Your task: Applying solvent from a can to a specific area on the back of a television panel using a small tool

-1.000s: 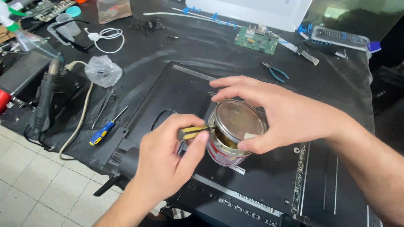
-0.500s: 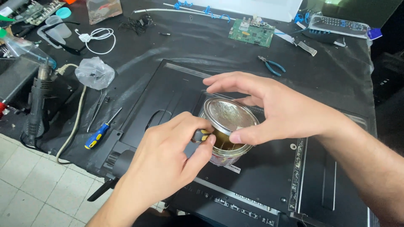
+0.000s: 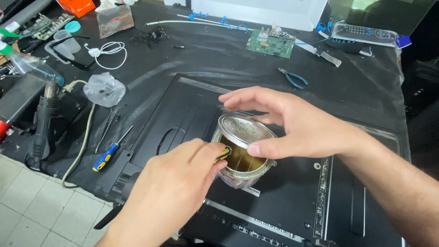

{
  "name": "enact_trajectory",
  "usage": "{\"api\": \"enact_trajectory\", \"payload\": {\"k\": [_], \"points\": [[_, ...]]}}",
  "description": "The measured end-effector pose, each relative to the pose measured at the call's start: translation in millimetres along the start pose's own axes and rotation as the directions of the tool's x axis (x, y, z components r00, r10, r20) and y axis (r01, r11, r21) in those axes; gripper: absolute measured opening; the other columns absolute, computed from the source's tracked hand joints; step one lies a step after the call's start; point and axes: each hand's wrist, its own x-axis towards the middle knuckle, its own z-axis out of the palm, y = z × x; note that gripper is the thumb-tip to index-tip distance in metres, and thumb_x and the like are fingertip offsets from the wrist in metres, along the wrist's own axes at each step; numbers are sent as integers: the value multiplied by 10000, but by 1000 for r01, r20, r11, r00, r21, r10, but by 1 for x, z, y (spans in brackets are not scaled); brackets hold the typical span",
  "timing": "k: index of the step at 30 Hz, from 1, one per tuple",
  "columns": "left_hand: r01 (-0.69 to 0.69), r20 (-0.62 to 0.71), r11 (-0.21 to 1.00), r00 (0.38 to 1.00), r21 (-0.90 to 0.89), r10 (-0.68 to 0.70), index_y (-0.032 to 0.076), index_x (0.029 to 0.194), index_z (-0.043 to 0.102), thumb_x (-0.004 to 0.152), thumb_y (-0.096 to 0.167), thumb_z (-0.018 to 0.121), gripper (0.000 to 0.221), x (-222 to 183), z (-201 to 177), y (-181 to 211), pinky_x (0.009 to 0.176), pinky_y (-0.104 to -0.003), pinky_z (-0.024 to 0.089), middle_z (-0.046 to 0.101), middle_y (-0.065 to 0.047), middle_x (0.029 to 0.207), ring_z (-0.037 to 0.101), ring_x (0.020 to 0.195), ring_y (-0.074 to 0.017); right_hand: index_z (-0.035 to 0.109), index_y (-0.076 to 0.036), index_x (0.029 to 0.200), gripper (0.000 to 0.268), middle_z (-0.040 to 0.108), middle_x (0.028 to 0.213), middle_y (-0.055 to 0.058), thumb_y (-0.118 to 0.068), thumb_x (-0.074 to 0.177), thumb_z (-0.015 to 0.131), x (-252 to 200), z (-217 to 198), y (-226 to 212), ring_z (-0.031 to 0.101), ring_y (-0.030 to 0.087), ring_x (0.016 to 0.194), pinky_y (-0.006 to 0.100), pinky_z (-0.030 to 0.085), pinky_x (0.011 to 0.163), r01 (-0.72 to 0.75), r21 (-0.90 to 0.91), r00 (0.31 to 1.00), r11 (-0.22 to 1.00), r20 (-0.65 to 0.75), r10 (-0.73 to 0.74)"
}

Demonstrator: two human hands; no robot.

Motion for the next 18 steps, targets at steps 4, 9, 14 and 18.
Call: {"api": "enact_trajectory", "payload": {"k": [4,9,14,18], "points": [[-16,114,997,993,75,7,134,1112,659,1099,226,686,97,7,11,0,452,-478,494,614,-23,834,640,649,-293,584,-179,1508,744,568,1714,-17,-379,826,806,0,1,-2,574,145,1557,470,484,1214,-47,-9,999,999,-8,47],[89,154,995,985,-47,-81,145,1168,686,1101,246,639,130,10,10,-4,461,-502,513,672,-34,889,675,625,-345,593,-183,1495,720,556,1723,11,-354,833,820,-2,2,1,566,162,1569,473,485,1227,-33,7,999,999,-22,34],[132,-60,979,988,-155,-142,179,1203,718,1051,221,710,158,-10,-15,1,626,-358,565,758,39,1005,732,747,-203,590,-184,1490,711,559,1724,14,-348,836,818,-2,2,2,572,157,1562,479,486,1217,-42,20,999,999,-24,42],[283,-289,933,894,-224,-341,118,1096,796,957,194,781,159,-31,-27,21,523,-218,426,749,40,826,492,522,-97,592,-189,1506,726,573,1718,-21,-320,828,818,-2,3,0,573,143,1565,465,477,1223,-66,8,997,998,-36,66]]}}
